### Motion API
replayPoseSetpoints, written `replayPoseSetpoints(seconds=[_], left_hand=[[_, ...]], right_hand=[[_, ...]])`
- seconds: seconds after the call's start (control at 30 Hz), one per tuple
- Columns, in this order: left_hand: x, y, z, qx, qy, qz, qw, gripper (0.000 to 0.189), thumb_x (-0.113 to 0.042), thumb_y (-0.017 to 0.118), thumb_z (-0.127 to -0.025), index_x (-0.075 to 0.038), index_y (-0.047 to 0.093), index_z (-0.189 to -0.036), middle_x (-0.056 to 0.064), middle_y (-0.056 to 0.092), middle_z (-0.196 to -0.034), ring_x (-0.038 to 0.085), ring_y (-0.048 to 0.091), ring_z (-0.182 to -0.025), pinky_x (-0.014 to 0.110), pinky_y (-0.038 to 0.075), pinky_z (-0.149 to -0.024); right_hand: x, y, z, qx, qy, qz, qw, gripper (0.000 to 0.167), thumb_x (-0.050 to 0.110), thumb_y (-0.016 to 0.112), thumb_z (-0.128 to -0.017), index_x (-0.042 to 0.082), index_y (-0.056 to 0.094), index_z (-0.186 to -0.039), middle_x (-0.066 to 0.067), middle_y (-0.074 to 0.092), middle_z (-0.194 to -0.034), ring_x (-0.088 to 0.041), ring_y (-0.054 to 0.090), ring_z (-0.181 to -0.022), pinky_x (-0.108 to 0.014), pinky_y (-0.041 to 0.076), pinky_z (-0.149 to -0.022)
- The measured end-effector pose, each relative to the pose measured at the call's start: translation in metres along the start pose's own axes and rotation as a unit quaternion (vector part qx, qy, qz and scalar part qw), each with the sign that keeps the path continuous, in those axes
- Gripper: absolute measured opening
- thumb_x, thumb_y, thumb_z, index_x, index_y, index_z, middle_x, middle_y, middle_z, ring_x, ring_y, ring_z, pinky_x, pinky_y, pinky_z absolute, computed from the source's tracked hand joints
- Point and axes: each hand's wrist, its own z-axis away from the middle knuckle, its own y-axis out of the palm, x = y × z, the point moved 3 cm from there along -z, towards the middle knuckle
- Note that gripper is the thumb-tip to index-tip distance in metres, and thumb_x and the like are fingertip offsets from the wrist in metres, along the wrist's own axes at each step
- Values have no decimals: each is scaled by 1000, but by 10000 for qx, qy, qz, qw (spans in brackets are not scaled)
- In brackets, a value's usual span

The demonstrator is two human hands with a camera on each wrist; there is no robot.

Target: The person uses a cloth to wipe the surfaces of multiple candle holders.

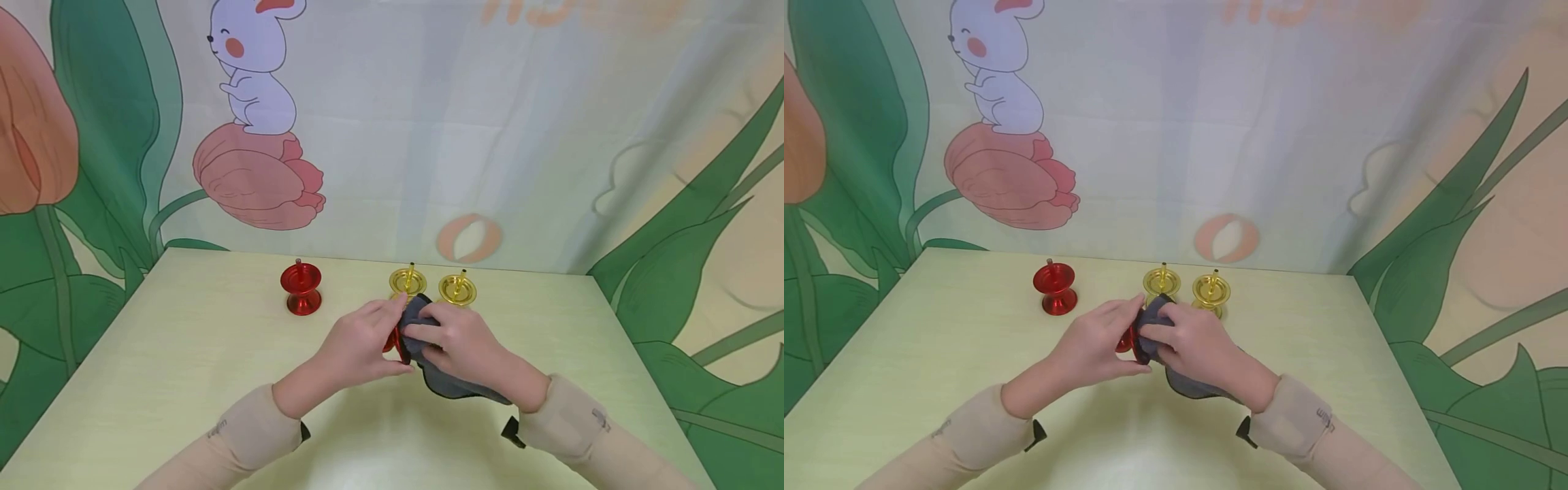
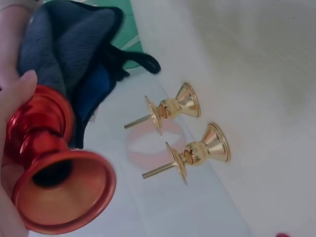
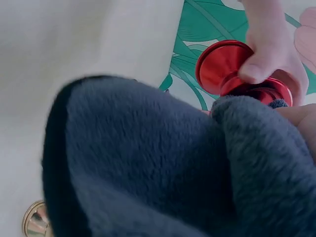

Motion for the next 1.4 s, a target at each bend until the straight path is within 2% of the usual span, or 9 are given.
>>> replayPoseSetpoints(seconds=[0.17,0.27,0.47,0.63,0.73,0.97,1.13,1.27,1.4], left_hand=[[-4,2,2,-905,628,-793,9907,92,-53,78,-52,2,51,-121,9,62,-111,19,58,-98,26,50,-81],[-4,2,2,-899,608,-739,9913,95,-55,77,-51,1,49,-123,9,61,-113,20,57,-101,28,47,-88],[6,-1,-5,380,-217,338,9985,101,-60,74,-53,-6,40,-132,4,57,-117,19,49,-112,33,41,-94],[14,-1,-11,1699,-947,1325,9719,95,-58,71,-59,-11,37,-135,0,57,-115,12,51,-102,25,47,-82],[15,1,-11,1940,-1109,1654,9606,92,-55,72,-59,-10,40,-132,0,58,-110,8,52,-89,18,47,-70],[7,5,-9,683,-423,781,9937,83,-55,75,-54,-9,51,-119,0,58,-109,8,54,-90,19,50,-68],[0,5,-4,-172,21,158,9997,87,-55,76,-52,-5,51,-119,5,59,-112,17,54,-105,26,49,-84],[4,3,-8,606,-207,518,9966,95,-59,73,-54,-5,46,-127,4,58,-117,19,51,-109,30,43,-93],[12,1,-14,1886,-648,1227,9722,97,-60,69,-58,-8,38,-134,2,54,-122,17,50,-110,30,44,-92]], right_hand=[[-2,-1,-2,63,393,-448,9982,28,9,71,-64,14,70,-91,-6,60,-83,-15,57,-68,-25,49,-56],[-1,-2,-2,15,396,-404,9984,28,10,71,-64,13,69,-92,-6,60,-83,-15,57,-68,-26,49,-56],[-4,1,2,-99,230,-206,9995,27,11,71,-62,14,69,-88,-5,59,-81,-15,56,-68,-27,49,-54],[-4,4,3,-191,55,-291,9994,27,11,70,-61,14,68,-88,-5,59,-82,-15,56,-68,-27,49,-54],[-4,5,3,-165,62,-339,9993,27,11,70,-62,14,68,-88,-5,59,-82,-14,56,-67,-26,49,-54],[-9,6,1,382,865,-801,9923,26,10,67,-67,11,68,-93,-3,60,-85,-12,56,-70,-22,48,-57],[-11,4,2,766,1389,-1180,9803,26,9,64,-70,9,67,-96,-4,62,-89,-12,57,-72,-21,48,-59],[-11,3,3,758,1230,-1174,9825,25,10,64,-70,9,67,-95,-4,62,-88,-13,57,-74,-22,48,-60],[-9,4,4,553,959,-1329,9849,26,7,64,-69,9,67,-94,-4,62,-88,-13,58,-74,-21,49,-60]])
